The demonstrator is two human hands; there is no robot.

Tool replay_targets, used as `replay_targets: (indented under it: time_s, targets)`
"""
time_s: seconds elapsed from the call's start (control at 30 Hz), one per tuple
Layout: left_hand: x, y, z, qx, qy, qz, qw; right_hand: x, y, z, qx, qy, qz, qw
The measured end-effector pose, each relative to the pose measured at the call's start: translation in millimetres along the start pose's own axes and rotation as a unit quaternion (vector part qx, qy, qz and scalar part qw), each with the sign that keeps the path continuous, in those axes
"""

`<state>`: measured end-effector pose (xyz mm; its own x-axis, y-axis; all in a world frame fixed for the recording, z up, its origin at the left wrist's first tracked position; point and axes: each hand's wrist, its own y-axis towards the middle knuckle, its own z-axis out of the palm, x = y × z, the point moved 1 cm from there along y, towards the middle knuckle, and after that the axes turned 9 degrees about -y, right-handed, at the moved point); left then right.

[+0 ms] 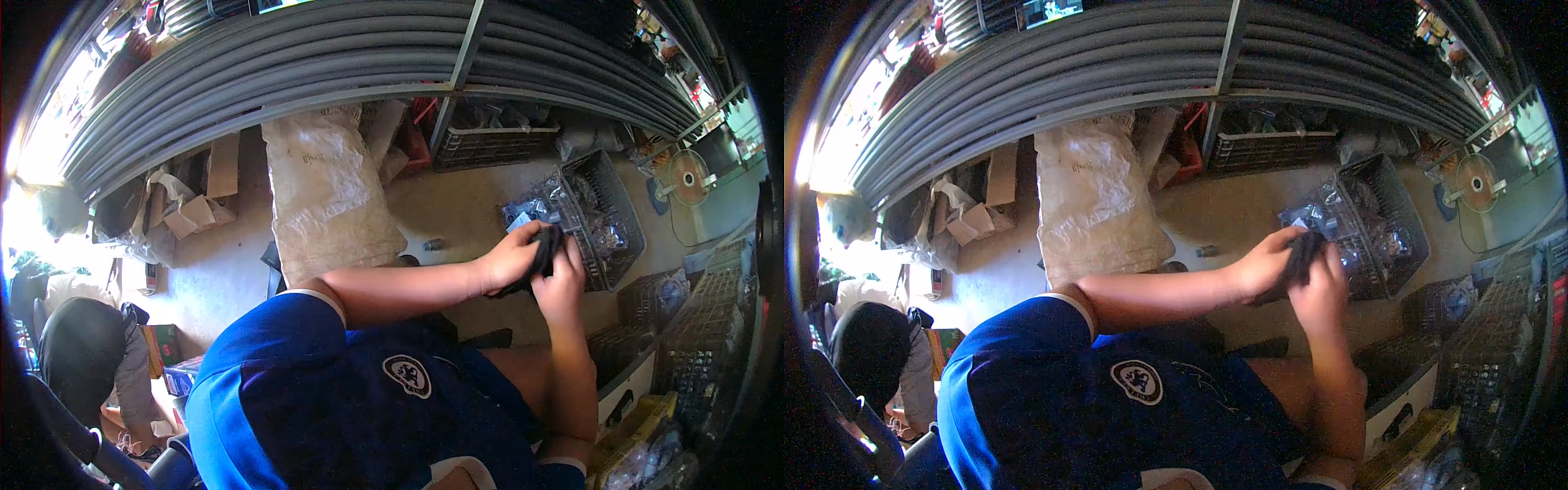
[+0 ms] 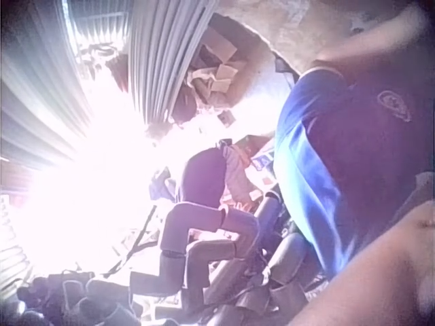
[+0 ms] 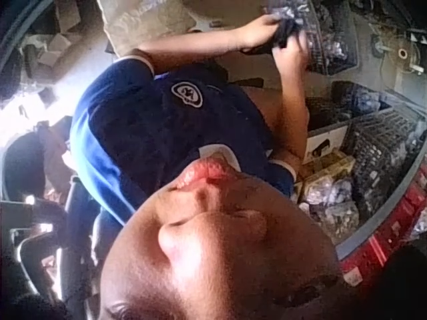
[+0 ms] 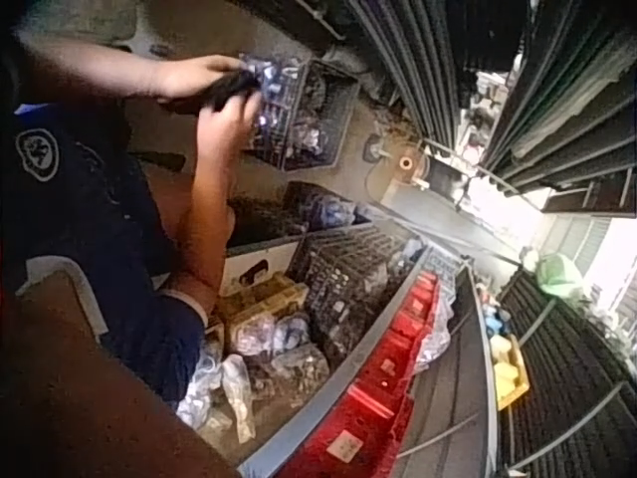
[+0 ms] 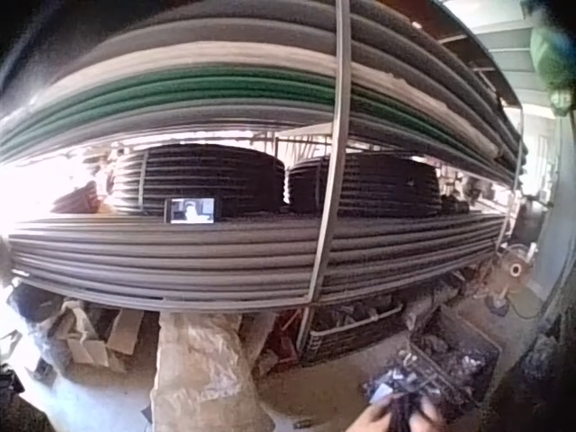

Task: Sorting through small plastic plumbing fittings and placing them into a black bag.

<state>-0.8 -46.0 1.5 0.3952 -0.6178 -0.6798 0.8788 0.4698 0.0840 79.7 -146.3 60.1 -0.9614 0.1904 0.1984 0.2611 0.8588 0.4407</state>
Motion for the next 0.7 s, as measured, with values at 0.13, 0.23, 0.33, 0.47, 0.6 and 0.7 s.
replay_targets:
  time_s: [0.13, 0.23, 0.33, 0.47, 0.6, 0.7]
  targets:
    - [0.3, 0.2, -9.2, -0.036, 0.021, 0.003, 0.999, -0.3, 1.6, 1.7, 0.014, 0.039, -0.011, 0.999]
    - [-5.9, 1.3, -18.8, -0.062, -0.032, -0.038, 0.997, -3.4, 1.8, -2.7, 0.04, 0.067, -0.024, 0.997]
    - [-8.8, -0.4, -22.3, -0.065, -0.024, -0.053, 0.996, -2.8, -0.5, -3.7, 0.064, 0.054, -0.039, 0.996]
    - [-8.5, -4.6, -25.5, -0.065, 0.12, -0.026, 0.99, 1.7, -3.9, -3.2, 0.048, -0.018, -0.059, 0.997]
    - [-11.6, -2.0, -35.5, -0.056, 0.146, -0.005, 0.988, 2.0, -1.5, -11.7, 0.055, 0.014, -0.037, 0.998]
    - [-14.7, -0.3, -43.9, -0.066, -0.069, -0.039, 0.995, 3.6, 1.3, -19.2, 0.011, 0.061, -0.028, 0.998]
